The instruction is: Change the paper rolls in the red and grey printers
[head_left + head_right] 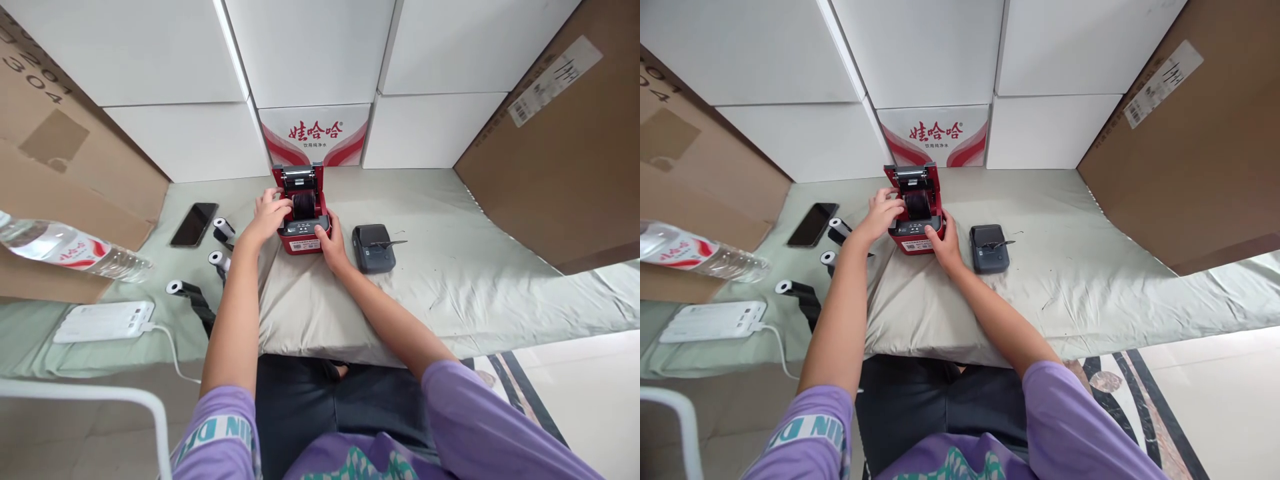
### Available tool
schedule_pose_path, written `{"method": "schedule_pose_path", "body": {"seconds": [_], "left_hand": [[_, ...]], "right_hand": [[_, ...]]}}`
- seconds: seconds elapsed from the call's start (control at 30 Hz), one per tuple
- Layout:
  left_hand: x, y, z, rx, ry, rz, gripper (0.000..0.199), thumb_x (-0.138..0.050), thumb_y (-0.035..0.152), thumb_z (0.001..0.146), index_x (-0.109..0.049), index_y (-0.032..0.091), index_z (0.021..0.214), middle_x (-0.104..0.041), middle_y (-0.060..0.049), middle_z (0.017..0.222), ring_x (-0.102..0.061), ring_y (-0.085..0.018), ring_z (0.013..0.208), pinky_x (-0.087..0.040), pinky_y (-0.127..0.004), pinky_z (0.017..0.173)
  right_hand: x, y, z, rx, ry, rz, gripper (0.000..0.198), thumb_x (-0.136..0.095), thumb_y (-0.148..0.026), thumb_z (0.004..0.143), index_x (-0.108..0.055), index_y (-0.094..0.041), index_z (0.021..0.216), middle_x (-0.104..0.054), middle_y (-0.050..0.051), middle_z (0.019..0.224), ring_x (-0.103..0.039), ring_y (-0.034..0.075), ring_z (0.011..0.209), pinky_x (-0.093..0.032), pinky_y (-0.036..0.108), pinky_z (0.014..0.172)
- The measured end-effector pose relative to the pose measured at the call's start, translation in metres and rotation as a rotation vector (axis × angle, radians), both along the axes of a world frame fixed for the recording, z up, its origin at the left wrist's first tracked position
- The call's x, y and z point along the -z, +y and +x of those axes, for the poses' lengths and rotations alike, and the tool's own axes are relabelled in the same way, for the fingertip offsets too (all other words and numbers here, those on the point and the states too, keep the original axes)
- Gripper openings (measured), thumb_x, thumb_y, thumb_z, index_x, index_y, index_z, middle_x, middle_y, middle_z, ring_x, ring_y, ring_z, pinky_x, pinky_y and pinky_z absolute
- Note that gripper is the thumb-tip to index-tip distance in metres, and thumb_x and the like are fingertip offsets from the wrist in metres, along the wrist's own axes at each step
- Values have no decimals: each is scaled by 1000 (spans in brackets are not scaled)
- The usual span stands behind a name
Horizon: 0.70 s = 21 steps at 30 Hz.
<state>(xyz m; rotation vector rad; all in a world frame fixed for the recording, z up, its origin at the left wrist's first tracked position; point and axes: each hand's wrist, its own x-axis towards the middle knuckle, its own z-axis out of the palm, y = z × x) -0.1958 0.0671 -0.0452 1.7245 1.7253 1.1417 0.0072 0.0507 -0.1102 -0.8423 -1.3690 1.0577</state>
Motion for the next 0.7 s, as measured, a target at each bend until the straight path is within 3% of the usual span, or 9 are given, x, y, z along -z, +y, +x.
{"method": "schedule_pose_path", "body": {"seconds": [0.1, 0.23, 0.4, 0.57, 0.7], "left_hand": [[-6, -5, 0, 129, -29, 51, 21, -62, 29, 82, -83, 29, 83, -70, -7, 125, -53, -35, 129, -29, -57, 123], [-24, 2, -4, 161, 146, 55, 20, -70, 24, 76, -86, 32, 85, -77, -6, 85, -66, -36, 103, -35, -59, 116], [-41, 36, 1, 313, 479, -94, 27, -74, 22, 70, -88, 34, 90, -78, -7, 80, -68, -34, 79, -50, -47, 89], [-34, 61, 13, 343, 832, -109, 12, -81, 25, 61, -82, 30, 72, -70, -7, 64, -70, -34, 77, -52, -40, 83], [-39, 62, 13, 371, 838, -138, 18, -82, 26, 61, -83, 30, 79, -74, -6, 72, -71, -33, 81, -53, -40, 85]], "right_hand": [[0, 0, 1, 5, -20, 2, 80, -61, -74, 86, -48, -22, 146, -57, 15, 149, -53, 29, 139, -40, 50, 124], [0, 1, 1, -4, -33, 9, 81, -60, -74, 87, -47, -22, 147, -55, 16, 150, -53, 29, 140, -41, 48, 123], [1, 1, 1, -3, -6, 7, 81, -62, -73, 86, -47, -21, 146, -56, 16, 149, -53, 30, 140, -40, 49, 123], [2, 2, 1, 0, -19, 16, 80, -61, -73, 86, -47, -21, 145, -57, 16, 148, -52, 30, 140, -40, 50, 124], [3, 3, 2, -5, -38, 20, 81, -60, -73, 87, -47, -21, 147, -56, 16, 149, -53, 30, 140, -40, 48, 123]]}}
